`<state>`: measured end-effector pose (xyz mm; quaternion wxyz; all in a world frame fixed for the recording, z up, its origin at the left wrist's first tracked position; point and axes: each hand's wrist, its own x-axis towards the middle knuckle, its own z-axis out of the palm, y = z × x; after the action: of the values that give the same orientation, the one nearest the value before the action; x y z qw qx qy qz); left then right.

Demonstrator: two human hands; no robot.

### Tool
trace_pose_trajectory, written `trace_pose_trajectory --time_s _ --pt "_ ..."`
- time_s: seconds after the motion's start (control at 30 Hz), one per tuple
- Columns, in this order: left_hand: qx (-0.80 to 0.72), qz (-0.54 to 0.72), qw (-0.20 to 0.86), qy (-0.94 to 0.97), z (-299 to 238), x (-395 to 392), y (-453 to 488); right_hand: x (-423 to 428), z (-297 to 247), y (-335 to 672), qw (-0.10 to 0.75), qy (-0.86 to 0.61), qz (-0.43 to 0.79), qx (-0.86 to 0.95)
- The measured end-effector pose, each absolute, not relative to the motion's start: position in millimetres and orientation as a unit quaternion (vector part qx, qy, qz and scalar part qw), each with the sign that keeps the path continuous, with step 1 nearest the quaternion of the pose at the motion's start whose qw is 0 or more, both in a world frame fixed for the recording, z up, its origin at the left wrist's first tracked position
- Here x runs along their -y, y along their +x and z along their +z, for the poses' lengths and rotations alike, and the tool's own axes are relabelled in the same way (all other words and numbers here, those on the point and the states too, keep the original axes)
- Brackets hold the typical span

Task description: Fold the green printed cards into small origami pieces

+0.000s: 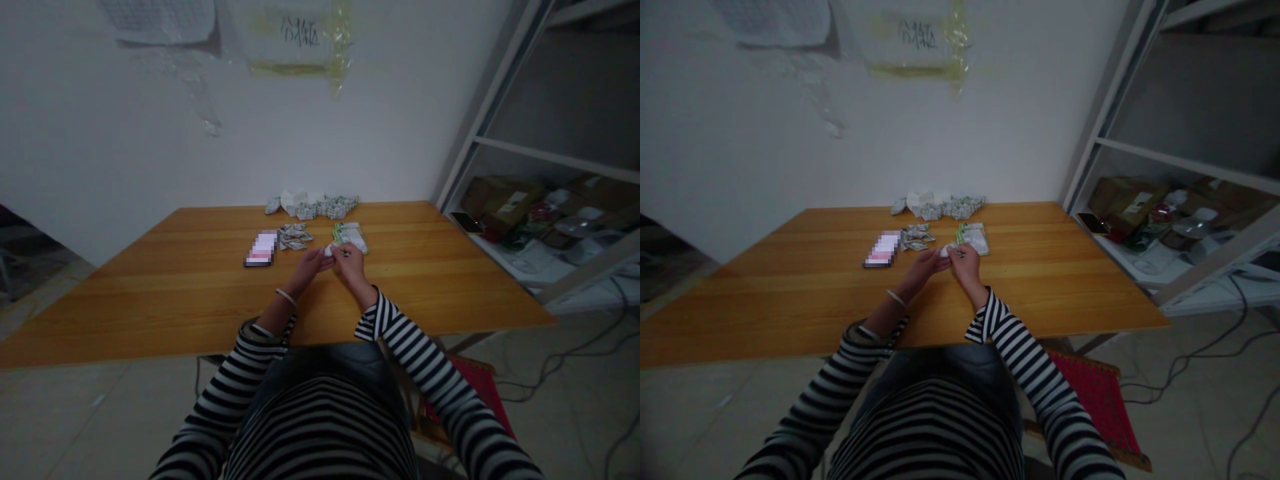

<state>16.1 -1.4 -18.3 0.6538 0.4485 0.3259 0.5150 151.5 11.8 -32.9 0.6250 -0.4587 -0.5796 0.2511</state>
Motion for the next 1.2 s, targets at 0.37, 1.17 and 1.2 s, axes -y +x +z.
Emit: trace_pose_trajectory --time_s 0.37,1.17,1.2 --pt "-0.323 0.511 0.673 0.426 -6.8 7.0 13.5 -12.4 -31.1 152.5 0.637 -0.450 0.263 0.567" --pt "-0.325 0.576 0.565 0.494 -3.6 13.8 17.6 -5.8 -32.4 138.5 0.687 -0.402 0.441 0.415" --pt "-0.322 0.579 0.561 0.497 -2.8 14.2 17.5 -3.9 -30.7 138.0 0.685 -0.392 0.455 0.413"
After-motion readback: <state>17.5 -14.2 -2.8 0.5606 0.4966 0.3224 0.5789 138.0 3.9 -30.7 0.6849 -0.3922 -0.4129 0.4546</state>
